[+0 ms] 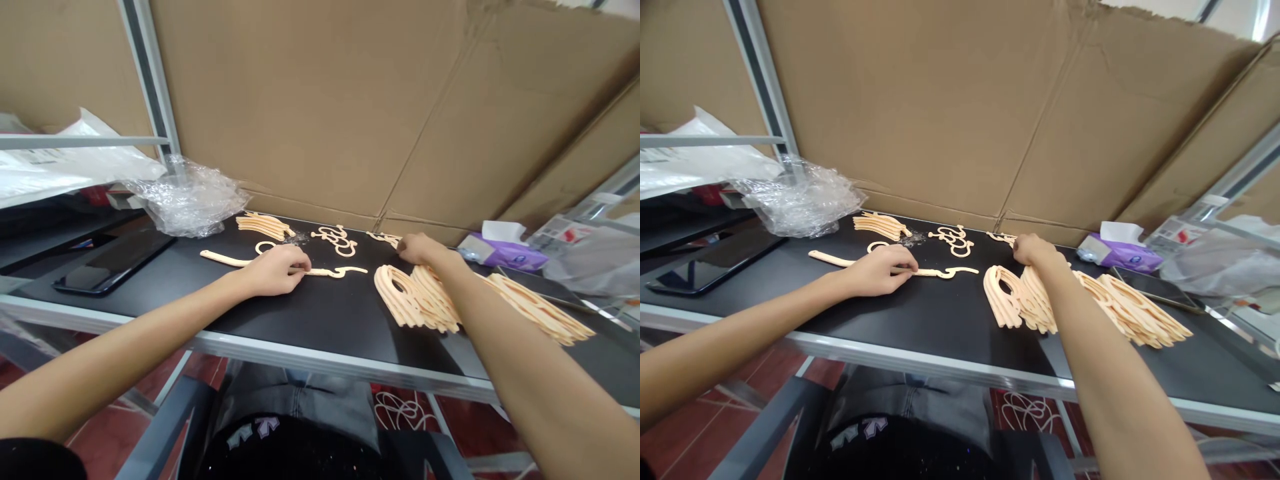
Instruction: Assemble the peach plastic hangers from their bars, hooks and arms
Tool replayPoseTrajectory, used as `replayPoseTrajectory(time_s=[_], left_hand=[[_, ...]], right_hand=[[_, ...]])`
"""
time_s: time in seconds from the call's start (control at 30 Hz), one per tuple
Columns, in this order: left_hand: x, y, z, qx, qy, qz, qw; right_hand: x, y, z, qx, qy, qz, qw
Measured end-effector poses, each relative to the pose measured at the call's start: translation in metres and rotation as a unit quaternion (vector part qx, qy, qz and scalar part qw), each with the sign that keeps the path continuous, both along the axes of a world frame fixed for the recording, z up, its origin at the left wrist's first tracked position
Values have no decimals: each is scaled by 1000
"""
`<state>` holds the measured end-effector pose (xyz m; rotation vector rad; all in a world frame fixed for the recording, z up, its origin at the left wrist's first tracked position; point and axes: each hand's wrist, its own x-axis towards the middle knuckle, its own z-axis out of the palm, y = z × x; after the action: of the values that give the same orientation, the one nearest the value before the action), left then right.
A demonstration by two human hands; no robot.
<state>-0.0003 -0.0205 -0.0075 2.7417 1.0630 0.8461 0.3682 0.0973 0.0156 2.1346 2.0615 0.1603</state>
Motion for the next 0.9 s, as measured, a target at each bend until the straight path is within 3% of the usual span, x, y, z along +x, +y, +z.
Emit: replayPoseTrajectory(time_s=[0.33, 0.7, 0.9], left_hand=[[1, -4, 5, -7, 26, 94, 995], [-1, 1, 0, -14, 38, 81, 996], [-1, 1, 0, -9, 40, 76, 996]], right_hand=[[-2, 1, 1, 12, 10, 12, 1000], [1, 3, 2, 61, 42, 32, 997], [-2, -4, 16, 91, 71, 42, 992]])
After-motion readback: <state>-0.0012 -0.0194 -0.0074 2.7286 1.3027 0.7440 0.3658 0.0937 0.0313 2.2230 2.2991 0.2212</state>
